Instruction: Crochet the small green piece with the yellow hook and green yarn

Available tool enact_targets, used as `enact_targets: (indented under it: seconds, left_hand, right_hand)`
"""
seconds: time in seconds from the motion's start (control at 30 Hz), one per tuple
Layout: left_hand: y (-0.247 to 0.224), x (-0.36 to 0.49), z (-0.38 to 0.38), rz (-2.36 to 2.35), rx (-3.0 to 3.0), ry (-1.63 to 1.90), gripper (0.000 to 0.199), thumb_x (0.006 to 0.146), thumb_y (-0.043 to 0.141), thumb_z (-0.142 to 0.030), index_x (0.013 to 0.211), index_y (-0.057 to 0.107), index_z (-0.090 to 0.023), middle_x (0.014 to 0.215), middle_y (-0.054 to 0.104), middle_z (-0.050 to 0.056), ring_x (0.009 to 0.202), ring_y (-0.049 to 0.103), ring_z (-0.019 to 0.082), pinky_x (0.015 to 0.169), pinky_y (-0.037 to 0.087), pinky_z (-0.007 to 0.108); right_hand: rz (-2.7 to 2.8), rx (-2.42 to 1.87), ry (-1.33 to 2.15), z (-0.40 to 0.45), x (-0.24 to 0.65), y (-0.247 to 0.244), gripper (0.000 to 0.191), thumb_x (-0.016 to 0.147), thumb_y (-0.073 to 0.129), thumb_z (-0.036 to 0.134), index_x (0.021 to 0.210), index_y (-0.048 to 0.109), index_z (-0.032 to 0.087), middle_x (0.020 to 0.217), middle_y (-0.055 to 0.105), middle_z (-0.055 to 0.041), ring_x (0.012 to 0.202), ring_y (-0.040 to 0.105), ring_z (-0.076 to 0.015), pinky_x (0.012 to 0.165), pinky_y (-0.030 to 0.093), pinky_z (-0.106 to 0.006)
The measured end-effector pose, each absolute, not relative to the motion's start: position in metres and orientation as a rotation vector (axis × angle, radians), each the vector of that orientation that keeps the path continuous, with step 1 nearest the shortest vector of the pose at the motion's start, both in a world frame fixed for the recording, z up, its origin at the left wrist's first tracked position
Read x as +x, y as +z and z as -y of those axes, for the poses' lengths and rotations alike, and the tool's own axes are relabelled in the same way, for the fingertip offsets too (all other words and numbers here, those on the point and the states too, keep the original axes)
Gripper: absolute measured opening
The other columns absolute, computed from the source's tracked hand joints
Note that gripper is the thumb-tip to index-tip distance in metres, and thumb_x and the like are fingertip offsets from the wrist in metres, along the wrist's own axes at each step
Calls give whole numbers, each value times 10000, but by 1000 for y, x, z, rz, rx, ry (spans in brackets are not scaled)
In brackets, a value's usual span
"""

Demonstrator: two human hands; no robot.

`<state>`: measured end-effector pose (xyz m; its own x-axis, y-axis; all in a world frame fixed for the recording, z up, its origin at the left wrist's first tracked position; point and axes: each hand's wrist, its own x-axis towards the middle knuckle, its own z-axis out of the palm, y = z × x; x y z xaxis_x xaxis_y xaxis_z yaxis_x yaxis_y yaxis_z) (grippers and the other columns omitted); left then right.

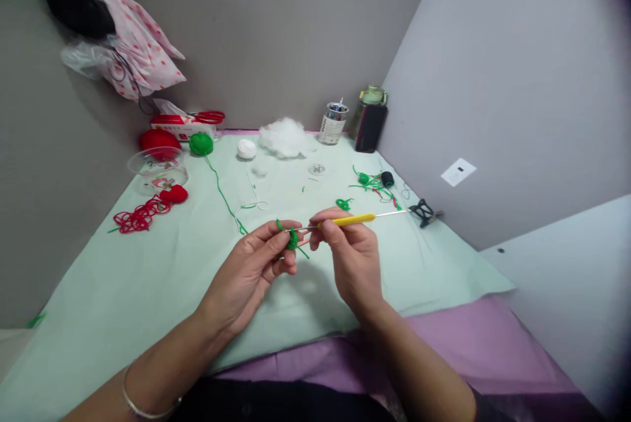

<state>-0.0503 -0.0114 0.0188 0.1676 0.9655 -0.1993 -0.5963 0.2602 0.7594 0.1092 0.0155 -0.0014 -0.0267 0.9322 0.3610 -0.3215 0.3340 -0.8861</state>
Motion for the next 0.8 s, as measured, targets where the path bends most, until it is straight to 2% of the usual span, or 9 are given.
enact_targets:
  seconds: [0.23,0.37,0.47,0.53,0.63,0.8]
  left_hand:
    - [22,-52,7,-772,681,1217,240,760,974,-300,916,839,-177,741,753,-16,616,681,79,603,596,154]
    - [20,-55,-13,-803,725,1280,321,678,1018,-332,834,802,-154,676,718,-38,558,649,82,548,580,167]
    - [13,-59,-30,-799,709,1297,348,663,1025,-330,850,796,-147,673,711,-43,549,625,63,547,560,141]
    - [6,-61,-39,-792,690,1290,338,681,1017,-320,862,790,-147,654,696,-46,544,622,59,553,559,133]
    - [-6,-62,-45,-781,648,1249,267,754,975,-263,868,769,-138,729,730,-16,584,665,67,601,592,144]
    - [-18,-64,-46,-743,591,1184,193,869,885,-218,819,730,-114,726,681,2,634,682,87,657,627,169]
  right_hand:
    - [1173,-717,1264,-25,102,0,225,919,795,455,906,810,231,807,709,-3,652,622,-127,630,564,-285]
    - [1377,-817,1196,-39,105,5,292,916,767,506,989,734,225,863,688,-1,698,623,-137,659,550,-290]
    - [1630,-931,1233,-52,110,2,308,883,785,501,920,692,210,819,657,5,725,615,-149,656,518,-281]
    - [1749,-949,1318,-59,113,-4,300,901,738,492,860,692,198,773,643,6,711,603,-152,665,509,-288]
    - [1773,-946,1366,-66,117,-12,273,934,651,444,822,689,197,746,630,10,694,575,-148,675,480,-289]
    - [1681,-1046,1241,-72,119,-19,230,823,705,312,654,588,209,626,497,49,633,404,-124,601,294,-276]
